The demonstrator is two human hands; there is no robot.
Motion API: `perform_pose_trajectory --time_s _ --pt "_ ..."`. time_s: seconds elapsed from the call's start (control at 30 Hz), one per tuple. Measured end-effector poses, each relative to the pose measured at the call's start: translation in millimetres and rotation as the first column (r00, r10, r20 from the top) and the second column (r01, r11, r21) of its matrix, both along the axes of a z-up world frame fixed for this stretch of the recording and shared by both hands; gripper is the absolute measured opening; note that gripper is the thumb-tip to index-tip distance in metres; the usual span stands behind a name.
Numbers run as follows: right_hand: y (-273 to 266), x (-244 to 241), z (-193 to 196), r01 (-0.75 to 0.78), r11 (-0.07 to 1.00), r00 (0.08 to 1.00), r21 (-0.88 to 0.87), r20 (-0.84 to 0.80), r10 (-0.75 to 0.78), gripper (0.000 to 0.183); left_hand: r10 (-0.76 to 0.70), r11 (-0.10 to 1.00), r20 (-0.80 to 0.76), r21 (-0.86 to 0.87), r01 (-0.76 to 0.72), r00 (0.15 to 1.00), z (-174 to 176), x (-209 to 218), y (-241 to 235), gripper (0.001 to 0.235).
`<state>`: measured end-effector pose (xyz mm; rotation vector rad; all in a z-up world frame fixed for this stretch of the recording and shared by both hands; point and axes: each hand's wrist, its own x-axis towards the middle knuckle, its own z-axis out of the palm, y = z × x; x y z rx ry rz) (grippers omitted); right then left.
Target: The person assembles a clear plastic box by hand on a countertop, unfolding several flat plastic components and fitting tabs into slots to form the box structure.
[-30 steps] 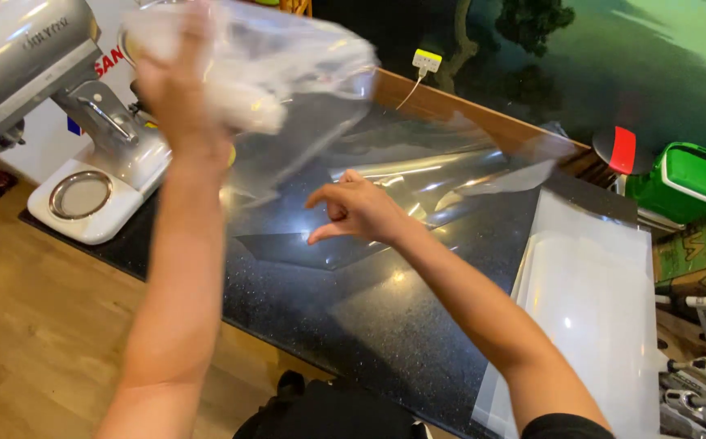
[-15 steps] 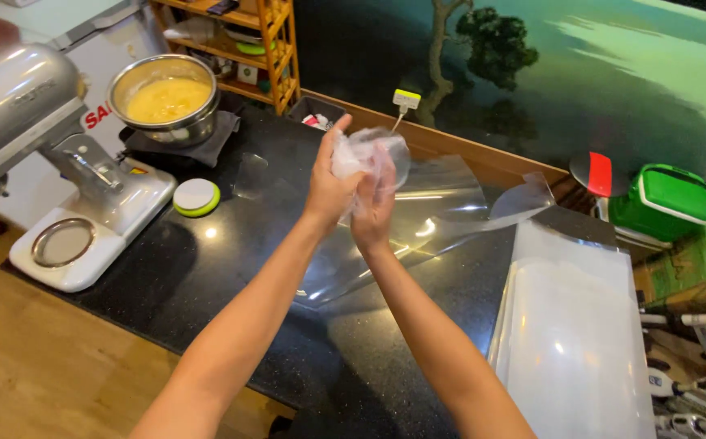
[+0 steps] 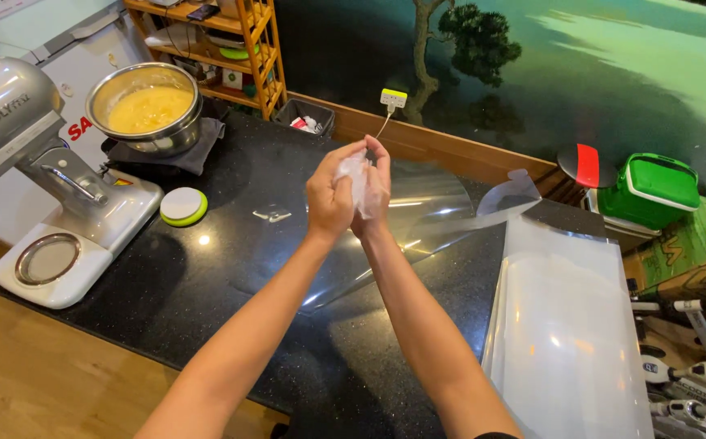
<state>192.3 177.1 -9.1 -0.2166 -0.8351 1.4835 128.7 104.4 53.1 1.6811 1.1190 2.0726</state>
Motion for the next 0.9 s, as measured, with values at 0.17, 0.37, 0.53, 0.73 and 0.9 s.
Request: perform_pose_trajectory --time_s 0.17,0.37,0.53,0.73,0.9 --pt "-8 4 19 -0.265 0.962 0.947 0.059 -0.171 0.271 0.051 0.242 0.956 -0.150 -0.133 -0.262 0.959 -14 -2 22 0.022" --pt "-23 2 39 -0.356 0.934 0.934 -0.006 0.016 0.356 0.078 0.321 0.828 -0.665 -0.148 -0.541 0.674 3 -13 20 0.021" --pt "-14 1 25 -0.201 0.974 0.965 0.107 0.193 0.178 0.062 0.121 0.850 -0.592 -0.354 -0.391 0.797 -24 -37 45 0.077" --pt "4 4 12 0.081 0.948 0.901 0.309 0.383 -0.202 0.050 -0.142 0.619 -0.056 -0.784 0.045 0.988 29 -67 15 0.091" --pt "14 7 14 0.157 0.986 0.964 -0.064 0.227 -0.138 0.055 -0.270 0.939 -0.466 -0.322 0.122 0.843 46 -67 -16 0.073"
